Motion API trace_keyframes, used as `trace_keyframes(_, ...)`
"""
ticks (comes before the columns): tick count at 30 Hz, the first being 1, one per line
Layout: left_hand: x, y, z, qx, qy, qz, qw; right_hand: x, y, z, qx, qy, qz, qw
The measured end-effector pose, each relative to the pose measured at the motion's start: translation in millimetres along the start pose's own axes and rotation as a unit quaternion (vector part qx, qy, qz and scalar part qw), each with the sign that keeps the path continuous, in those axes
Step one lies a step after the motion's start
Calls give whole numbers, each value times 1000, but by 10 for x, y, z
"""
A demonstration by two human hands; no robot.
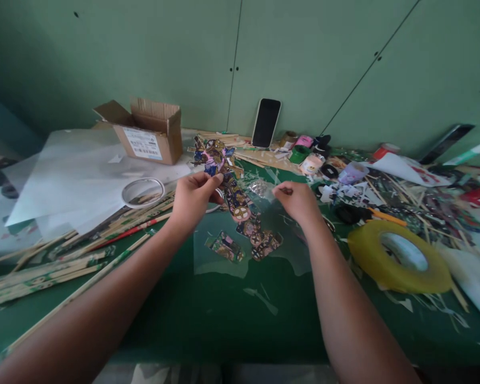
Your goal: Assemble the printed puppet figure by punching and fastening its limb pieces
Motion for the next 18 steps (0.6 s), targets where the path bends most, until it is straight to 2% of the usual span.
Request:
trace_keyframes(2,0,-7,-2,-3,0,-3,1000,2,6,15,4,-3,-7,1000)
trace_keyframes(6,1,-17,-2,2,0,-5,1000,-12,-179,-60,-31,47,-45,997)
trace_keyframes(10,3,-9,11,11,-1,0,1000,-39,-88,-91,9,63,84,994)
trace_keyframes(11,5,-9,15,10,-1,0,1000,-41,-73,-79,16,56,95,994)
trace_keyframes(15,19,-8,21,8,-1,1,1000,-10,-102,-24,15,25,25,999)
trace_keyframes(18,21,-1,19,3,0,5,1000,13,-46,1,43,8,-11,999)
Point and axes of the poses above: each hand's wrist, its own x-axis towards the middle knuckle, its own y-axis out of the palm, z = x × y, the point moved 7 cm from there along x, towards the middle knuckle, and after that the axes turned 12 degrees about -y, right-handed, at the moved point
